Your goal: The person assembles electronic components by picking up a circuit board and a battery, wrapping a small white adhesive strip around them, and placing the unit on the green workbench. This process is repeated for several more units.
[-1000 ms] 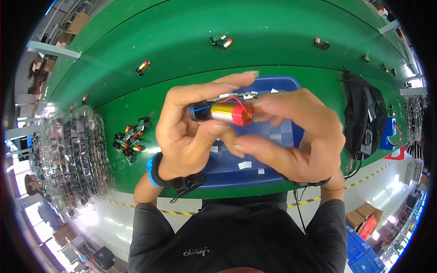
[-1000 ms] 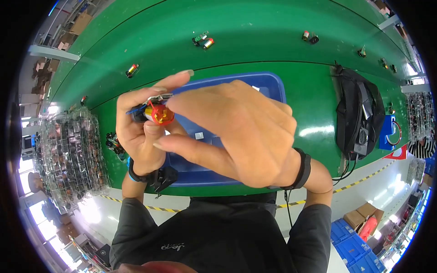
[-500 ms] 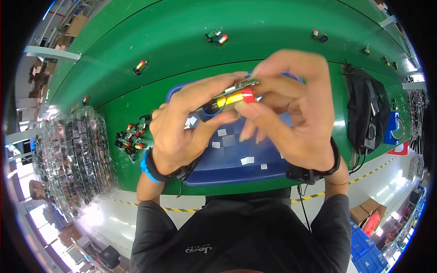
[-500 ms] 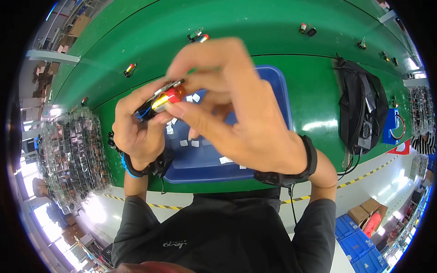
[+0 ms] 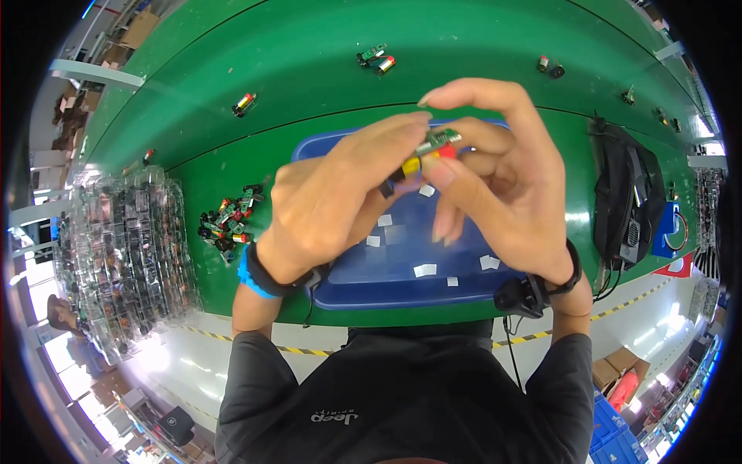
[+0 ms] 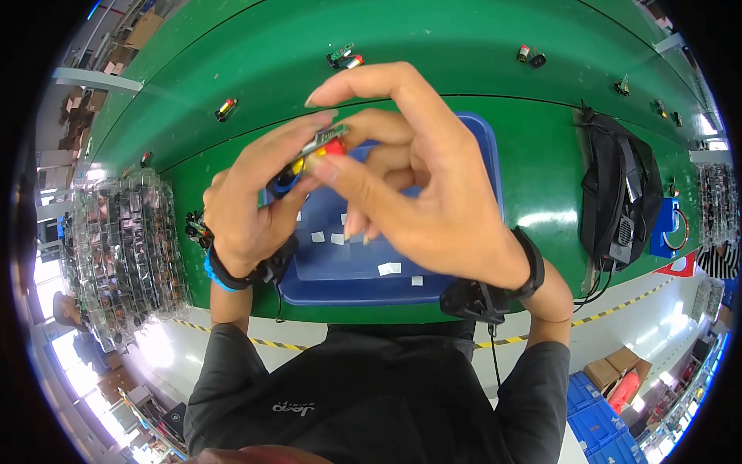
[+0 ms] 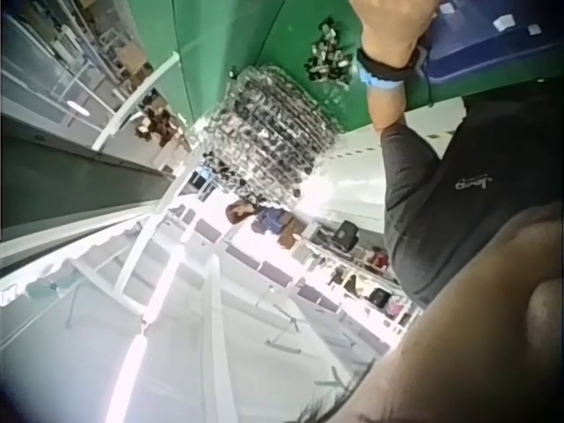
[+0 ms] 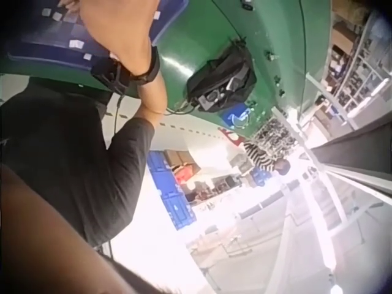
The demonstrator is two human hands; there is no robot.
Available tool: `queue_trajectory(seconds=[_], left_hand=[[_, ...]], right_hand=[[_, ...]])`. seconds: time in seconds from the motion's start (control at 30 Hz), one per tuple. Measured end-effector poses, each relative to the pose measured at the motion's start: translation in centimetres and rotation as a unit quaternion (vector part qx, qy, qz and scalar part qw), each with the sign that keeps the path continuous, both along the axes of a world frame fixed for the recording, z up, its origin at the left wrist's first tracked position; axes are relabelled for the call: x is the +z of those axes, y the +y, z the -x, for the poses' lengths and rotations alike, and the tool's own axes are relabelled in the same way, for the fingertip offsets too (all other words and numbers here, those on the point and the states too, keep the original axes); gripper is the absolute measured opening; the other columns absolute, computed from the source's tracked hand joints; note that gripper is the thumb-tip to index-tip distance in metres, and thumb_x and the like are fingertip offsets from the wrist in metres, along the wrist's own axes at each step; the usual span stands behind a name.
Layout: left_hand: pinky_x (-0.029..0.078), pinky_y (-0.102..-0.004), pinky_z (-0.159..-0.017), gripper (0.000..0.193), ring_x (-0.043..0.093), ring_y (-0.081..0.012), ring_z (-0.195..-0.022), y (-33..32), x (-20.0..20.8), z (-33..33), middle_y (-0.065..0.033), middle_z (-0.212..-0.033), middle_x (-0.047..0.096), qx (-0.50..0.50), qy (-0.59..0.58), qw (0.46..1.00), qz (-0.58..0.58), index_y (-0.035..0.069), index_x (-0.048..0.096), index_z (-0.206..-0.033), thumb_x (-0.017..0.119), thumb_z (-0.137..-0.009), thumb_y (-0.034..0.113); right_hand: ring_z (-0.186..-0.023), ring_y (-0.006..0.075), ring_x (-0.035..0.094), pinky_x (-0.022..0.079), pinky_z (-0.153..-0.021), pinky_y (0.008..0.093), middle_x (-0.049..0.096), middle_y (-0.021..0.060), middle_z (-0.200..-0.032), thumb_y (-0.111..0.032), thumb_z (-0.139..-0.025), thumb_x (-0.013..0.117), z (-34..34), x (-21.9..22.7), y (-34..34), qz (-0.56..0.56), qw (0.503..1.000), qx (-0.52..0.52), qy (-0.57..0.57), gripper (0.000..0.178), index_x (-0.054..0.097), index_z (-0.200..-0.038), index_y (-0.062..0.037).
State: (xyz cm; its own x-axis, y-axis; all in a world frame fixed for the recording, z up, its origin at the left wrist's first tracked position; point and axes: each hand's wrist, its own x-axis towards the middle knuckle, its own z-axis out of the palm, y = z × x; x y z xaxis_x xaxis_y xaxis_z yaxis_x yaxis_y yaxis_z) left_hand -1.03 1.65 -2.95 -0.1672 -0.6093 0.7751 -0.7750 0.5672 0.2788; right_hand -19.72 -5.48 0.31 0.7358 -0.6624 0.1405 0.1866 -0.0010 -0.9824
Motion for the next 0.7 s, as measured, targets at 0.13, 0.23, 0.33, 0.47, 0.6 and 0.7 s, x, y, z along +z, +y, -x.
queue_trajectory(seconds=[0.13, 0.23, 0.33, 0.47, 0.6, 0.7], left_hand=[[0.052, -0.0233, -0.051, 0.034, 0.07, -0.0176, -0.069, -0.3, 0.4, -0.4, -0.0142, -0.104, 0.071, 0.014, 0.076, 0.984, -0.163, 0.001, 0.062, -0.116, 0.073, -0.083, 0.001], [0.047, -0.0222, -0.05, 0.027, 0.063, -0.0105, -0.062, -0.7, 0.7, -0.2, -0.0081, -0.102, 0.067, -0.101, 0.504, 0.793, -0.328, 0.002, 0.059, -0.12, 0.065, -0.093, 0.007], [0.047, -0.0214, -0.054, 0.025, 0.061, -0.0082, -0.066, -0.2, 1.7, -2.1, -0.0062, -0.101, 0.064, -0.137, 0.431, 0.788, -0.418, 0.001, 0.057, -0.121, 0.06, -0.097, 0.009], [0.047, -0.0196, -0.06, 0.024, 0.059, -0.0064, -0.072, -0.1, 1.7, -2.5, -0.0046, -0.1, 0.062, -0.15, 0.4, 0.771, -0.473, 0.0, 0.057, -0.12, 0.06, -0.098, 0.011], [0.046, -0.018, -0.065, 0.024, 0.058, -0.0054, -0.081, -0.1, 1.3, -1.7, -0.003, -0.098, 0.062, -0.159, 0.391, 0.801, -0.424, 0.0, 0.059, -0.116, 0.062, -0.098, 0.015], [0.046, -0.018, -0.068, 0.023, 0.058, -0.0053, -0.085, 0.1, 1.0, -1.3, -0.0015, -0.094, 0.063, -0.143, 0.373, 0.825, -0.399, 0.0, 0.062, -0.112, 0.063, -0.097, 0.018]], right_hand=[[-0.063, 0.0124, 0.066, 0.05, -0.05, 0.0216, 0.068, 0.0115, -0.092, -0.004, -0.093, 0.065, -1.0, -1.2, -1.6, -0.067, 0.997, 0.012, 0.03, 0.046, 0.042, -0.133, -0.0014], [-0.062, 0.0094, 0.065, 0.049, -0.05, 0.0213, 0.068, 0.0073, -0.089, -0.002, -0.088, 0.069, -1.3, -2.6, -1.9, 0.22, 0.971, -0.055, 0.074, 0.051, 0.048, -0.135, -0.0052], [-0.062, 0.0091, 0.064, 0.049, -0.05, 0.022, 0.068, 0.0054, -0.085, -0.001, -0.083, 0.073, -1.4, -3.0, -2.3, 0.324, 0.938, -0.116, 0.047, 0.05, 0.056, -0.13, -0.007], [-0.06, 0.0107, 0.063, 0.048, -0.05, 0.0233, 0.067, 0.0038, -0.082, -0.003, -0.076, 0.077, -1.2, -3.4, -2.7, 0.455, 0.88, -0.133, 0.033, 0.044, 0.067, -0.119, -0.0081], [-0.059, 0.0126, 0.062, 0.047, -0.049, 0.0244, 0.066, 0.0031, -0.081, -0.005, -0.072, 0.08, -1.3, -4.0, -2.8, 0.49, 0.861, -0.131, 0.013, 0.036, 0.073, -0.107, -0.0085], [-0.059, 0.0131, 0.062, 0.047, -0.049, 0.0251, 0.066, 0.0027, -0.082, -0.007, -0.072, 0.08, -1.3, -4.6, -2.9, 0.502, 0.854, -0.134, 0.004, 0.035, 0.074, -0.106, -0.009]])
